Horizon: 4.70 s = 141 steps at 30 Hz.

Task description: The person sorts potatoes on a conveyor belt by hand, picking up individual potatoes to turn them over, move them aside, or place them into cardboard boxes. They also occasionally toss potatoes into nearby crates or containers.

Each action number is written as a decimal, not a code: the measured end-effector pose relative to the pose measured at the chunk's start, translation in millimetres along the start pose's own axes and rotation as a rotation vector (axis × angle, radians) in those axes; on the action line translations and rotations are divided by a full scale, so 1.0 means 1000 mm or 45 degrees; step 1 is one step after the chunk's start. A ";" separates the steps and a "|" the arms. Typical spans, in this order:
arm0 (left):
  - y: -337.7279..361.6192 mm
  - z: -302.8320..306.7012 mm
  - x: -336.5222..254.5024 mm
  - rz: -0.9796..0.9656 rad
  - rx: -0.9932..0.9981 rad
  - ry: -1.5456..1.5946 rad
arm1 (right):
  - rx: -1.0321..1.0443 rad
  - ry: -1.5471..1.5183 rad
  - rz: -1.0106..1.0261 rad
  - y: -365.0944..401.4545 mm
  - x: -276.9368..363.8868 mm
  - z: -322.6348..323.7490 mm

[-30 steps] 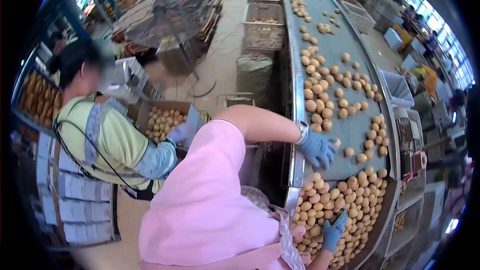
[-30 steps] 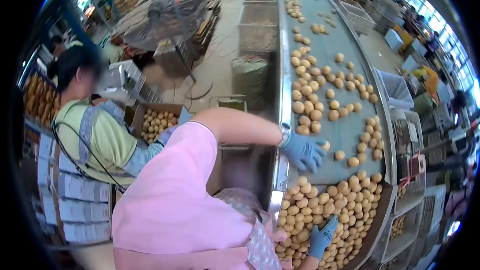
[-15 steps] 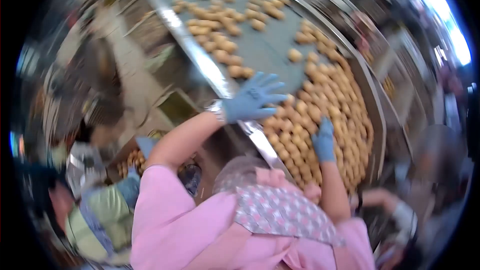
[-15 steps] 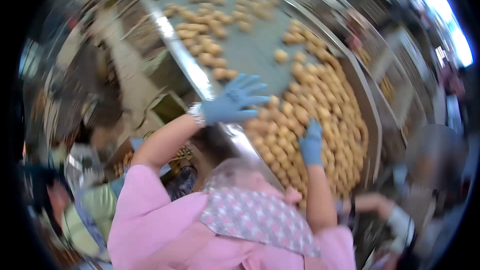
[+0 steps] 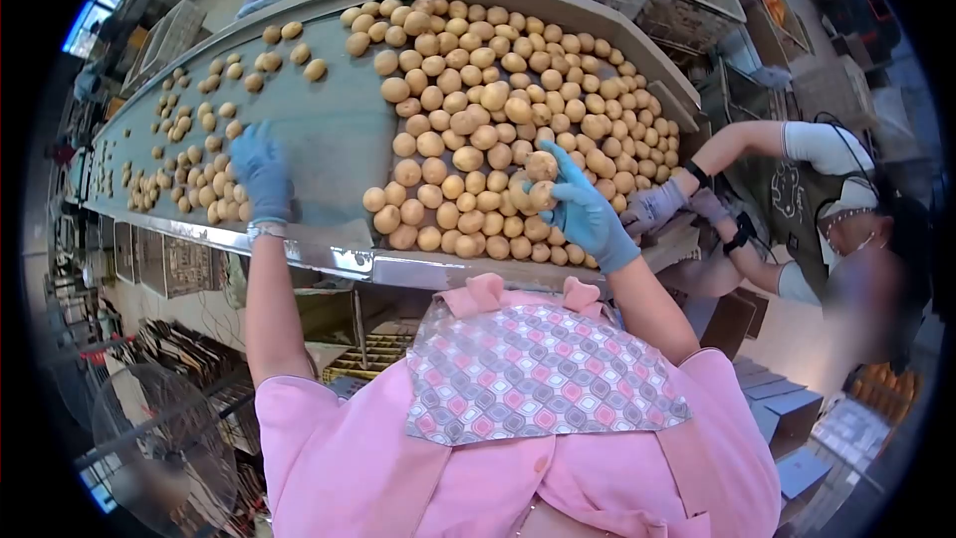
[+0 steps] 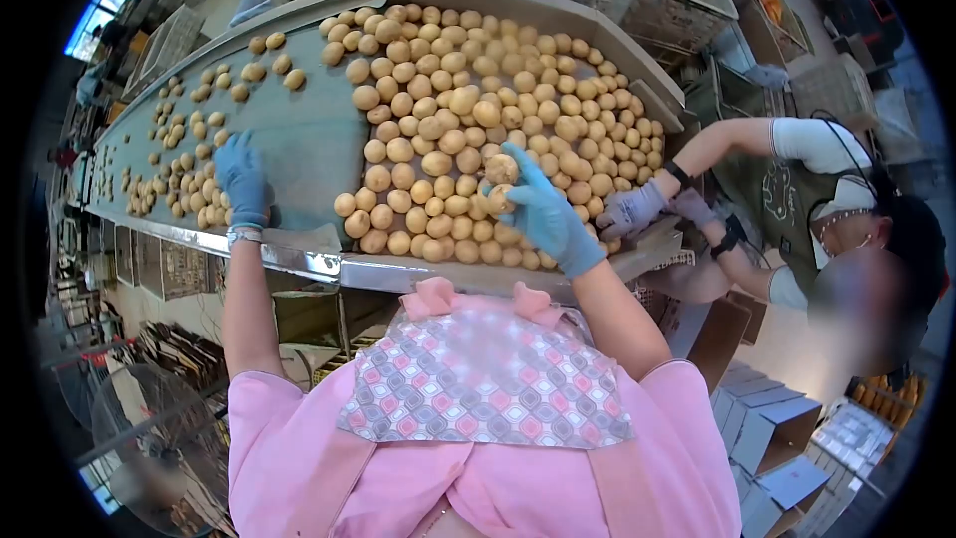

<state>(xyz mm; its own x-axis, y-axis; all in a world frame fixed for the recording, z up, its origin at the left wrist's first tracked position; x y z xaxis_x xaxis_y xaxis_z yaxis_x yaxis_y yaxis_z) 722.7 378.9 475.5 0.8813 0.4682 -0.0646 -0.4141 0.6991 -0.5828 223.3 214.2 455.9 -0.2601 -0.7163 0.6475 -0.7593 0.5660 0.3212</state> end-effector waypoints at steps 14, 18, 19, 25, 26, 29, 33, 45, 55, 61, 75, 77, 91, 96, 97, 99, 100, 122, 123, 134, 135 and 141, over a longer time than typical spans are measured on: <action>0.106 0.023 -0.321 1.572 1.390 3.656 | -0.034 1.501 0.559 0.000 -0.013 -0.067; 0.128 0.045 -0.273 1.671 0.976 3.567 | 0.091 1.532 0.533 0.004 -0.002 -0.125; 0.126 0.062 -0.261 1.780 0.918 3.565 | 0.053 1.470 0.474 0.003 -0.001 -0.122; 0.209 0.129 -0.104 1.763 -0.464 3.422 | 0.013 1.402 0.376 -0.018 -0.013 -0.095; 0.237 0.123 -0.070 1.876 -0.596 3.257 | -0.016 1.393 0.350 -0.020 -0.015 -0.091; 0.366 0.050 0.033 2.171 -0.691 2.438 | -0.035 1.499 0.353 -0.026 -0.030 -0.071; 0.370 0.041 0.078 1.769 -0.571 1.086 | 0.087 2.028 0.615 -0.020 -0.025 -0.037; 0.025 0.033 -0.129 -0.785 0.668 0.725 | -0.593 1.813 0.655 0.058 -0.058 0.087; -0.036 -0.017 0.059 0.045 -0.198 -0.285 | -0.775 1.637 0.651 0.074 -0.058 0.091; 0.019 0.030 -0.095 -0.985 0.749 0.471 | -0.664 1.872 0.639 0.068 -0.054 0.081; -0.022 -0.006 -0.166 -0.452 0.552 0.706 | -0.466 1.928 0.639 0.066 -0.047 0.069; -0.017 -0.010 -0.181 -0.428 0.602 0.529 | -0.450 1.890 0.659 0.066 -0.046 0.065; 0.034 0.006 -0.030 -0.352 0.494 0.116 | -0.311 1.799 0.827 -0.086 0.051 0.013; -0.015 0.002 0.092 0.191 0.428 -0.325 | -0.184 1.989 1.178 -0.258 0.084 -0.014; -0.020 -0.005 0.121 0.420 0.552 -0.597 | -0.164 2.034 1.218 -0.290 0.083 -0.014; -0.029 -0.007 0.130 0.533 0.553 -0.601 | -0.161 2.093 1.236 -0.325 0.075 -0.018; -0.037 -0.006 0.110 0.411 0.436 -0.346 | -0.167 2.087 1.215 -0.326 0.075 -0.021; -0.041 -0.051 0.060 -0.279 0.326 -0.425 | -0.006 2.848 0.252 -0.205 -0.077 -0.159; -0.046 -0.053 0.064 -0.161 0.250 -0.470 | 0.004 2.820 0.282 -0.201 -0.078 -0.157; -0.058 -0.051 -0.151 -0.364 0.629 -0.088 | 0.073 1.991 0.676 -0.145 -0.041 -0.103; -0.055 -0.053 -0.148 -0.452 0.542 -0.108 | 0.027 1.678 0.404 -0.139 -0.038 -0.094; -0.029 0.003 -0.152 -0.201 0.418 0.916 | 0.045 0.027 -0.294 -0.107 -0.052 -0.058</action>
<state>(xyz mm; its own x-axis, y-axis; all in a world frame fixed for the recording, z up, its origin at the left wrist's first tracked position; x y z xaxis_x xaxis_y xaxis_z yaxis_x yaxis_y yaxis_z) 600.2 288.7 504.5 0.8196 -0.0340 -0.5719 -0.2194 0.9035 -0.3681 352.4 214.3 428.1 -0.0644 -0.8164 0.5739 -0.8178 0.3728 0.4385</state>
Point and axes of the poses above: each hand's wrist, its own y-axis away from the middle knuckle, its own z-axis out of the back of the hand, x = y × z, the point moved 4 cm from there along -y, towards the middle knuckle, and after that the axes turned 3 degrees about -x, right-handed, at the moved point
